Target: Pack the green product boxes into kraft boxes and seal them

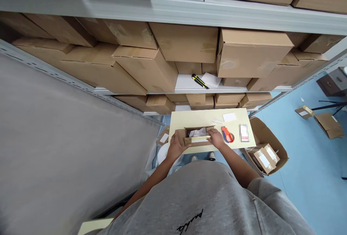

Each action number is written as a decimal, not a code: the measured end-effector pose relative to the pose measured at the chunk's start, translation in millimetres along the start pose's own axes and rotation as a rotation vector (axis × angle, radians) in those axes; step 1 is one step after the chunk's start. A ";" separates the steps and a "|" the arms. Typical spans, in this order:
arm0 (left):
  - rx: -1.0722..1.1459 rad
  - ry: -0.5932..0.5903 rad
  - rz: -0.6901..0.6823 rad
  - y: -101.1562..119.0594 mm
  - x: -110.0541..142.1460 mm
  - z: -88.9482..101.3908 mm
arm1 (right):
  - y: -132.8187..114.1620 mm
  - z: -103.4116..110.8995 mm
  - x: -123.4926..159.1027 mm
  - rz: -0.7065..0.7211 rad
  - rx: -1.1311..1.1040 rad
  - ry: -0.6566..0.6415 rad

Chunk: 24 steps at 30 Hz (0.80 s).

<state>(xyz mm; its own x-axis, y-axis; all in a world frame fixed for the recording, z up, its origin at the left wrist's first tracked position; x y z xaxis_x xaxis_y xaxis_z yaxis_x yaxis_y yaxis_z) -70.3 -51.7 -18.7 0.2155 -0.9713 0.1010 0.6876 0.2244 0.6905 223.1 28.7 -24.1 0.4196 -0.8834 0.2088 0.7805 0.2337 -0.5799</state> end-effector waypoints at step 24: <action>0.435 0.133 0.108 -16.1 -21.1 1.1 | -25.5 15.2 11.8 0.111 -0.180 -0.089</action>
<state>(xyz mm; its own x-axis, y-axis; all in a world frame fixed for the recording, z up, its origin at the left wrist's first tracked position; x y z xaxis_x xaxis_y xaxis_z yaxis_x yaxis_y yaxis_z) -86.7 -34.9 -31.2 0.3767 -0.9191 0.1159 0.3078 0.2422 0.9201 215.2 18.5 5.0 0.5436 -0.8152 0.2001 0.6354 0.2438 -0.7327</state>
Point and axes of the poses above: each hand's wrist, its own x-axis away from the middle knuckle, its own z-axis out of the back of the hand, y = z × x, the point moved 8 cm from there along -x, towards the middle knuckle, and after that the axes turned 1 degree about x, right-handed, at the moved point
